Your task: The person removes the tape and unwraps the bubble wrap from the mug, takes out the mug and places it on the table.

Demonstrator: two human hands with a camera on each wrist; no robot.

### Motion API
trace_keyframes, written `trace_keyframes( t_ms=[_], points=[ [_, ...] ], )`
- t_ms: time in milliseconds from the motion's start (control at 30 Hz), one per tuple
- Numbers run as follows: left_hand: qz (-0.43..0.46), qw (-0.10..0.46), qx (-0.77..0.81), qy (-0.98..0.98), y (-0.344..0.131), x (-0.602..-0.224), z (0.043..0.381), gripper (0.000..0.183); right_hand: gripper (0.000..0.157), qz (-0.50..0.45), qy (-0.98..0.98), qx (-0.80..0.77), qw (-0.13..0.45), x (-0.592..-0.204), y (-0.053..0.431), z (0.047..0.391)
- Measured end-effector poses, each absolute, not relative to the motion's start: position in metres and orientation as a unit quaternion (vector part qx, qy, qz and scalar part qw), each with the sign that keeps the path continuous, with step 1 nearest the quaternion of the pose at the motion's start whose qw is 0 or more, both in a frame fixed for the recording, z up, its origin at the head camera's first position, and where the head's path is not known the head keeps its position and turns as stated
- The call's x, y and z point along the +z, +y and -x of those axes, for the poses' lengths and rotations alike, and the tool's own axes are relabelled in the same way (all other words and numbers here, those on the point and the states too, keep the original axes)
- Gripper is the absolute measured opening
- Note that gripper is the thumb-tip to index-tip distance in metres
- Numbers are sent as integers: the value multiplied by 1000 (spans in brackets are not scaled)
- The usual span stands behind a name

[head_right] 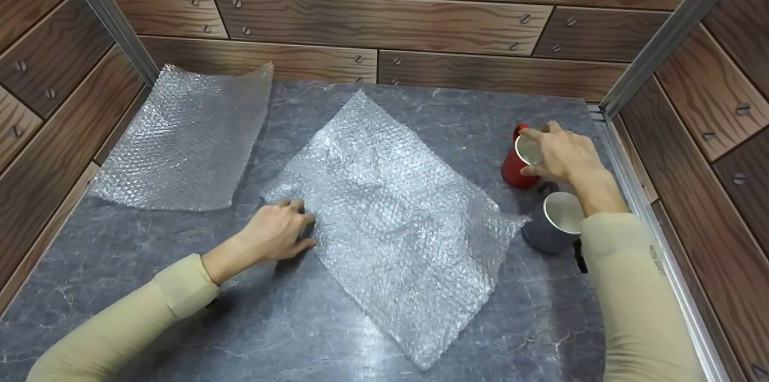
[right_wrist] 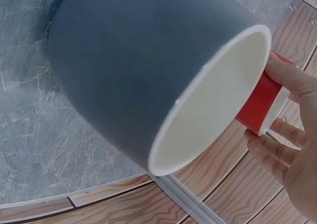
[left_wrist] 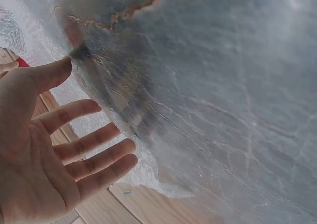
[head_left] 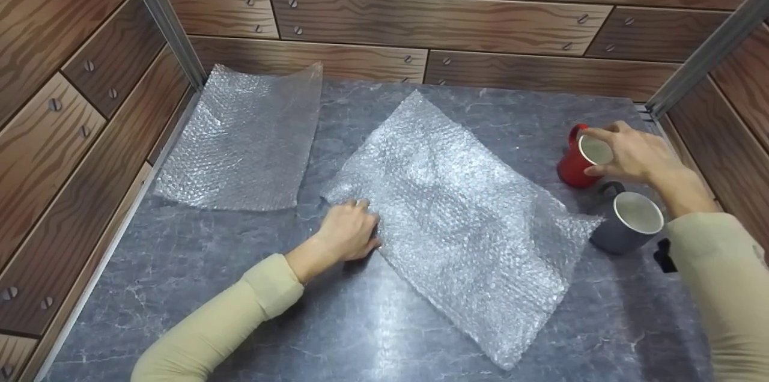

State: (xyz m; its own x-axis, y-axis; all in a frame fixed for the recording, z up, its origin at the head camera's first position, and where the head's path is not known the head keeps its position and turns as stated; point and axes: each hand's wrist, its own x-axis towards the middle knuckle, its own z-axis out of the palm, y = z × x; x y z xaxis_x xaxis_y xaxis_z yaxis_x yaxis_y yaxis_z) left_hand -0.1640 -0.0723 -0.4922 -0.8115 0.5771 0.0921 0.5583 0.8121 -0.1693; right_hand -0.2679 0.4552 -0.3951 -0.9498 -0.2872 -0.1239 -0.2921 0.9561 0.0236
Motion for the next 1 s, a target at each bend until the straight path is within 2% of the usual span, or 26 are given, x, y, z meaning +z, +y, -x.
trace_keyframes(
  t_ms=[733, 1000],
  points=[
    [295, 49, 75, -951, -71, -490, 163, 48, 85, 106, 987, 0, 118, -399, 466, 269],
    [289, 50, 65, -954, -71, -491, 164, 47, 88, 102, 987, -10, 123, -400, 464, 271]
  ],
)
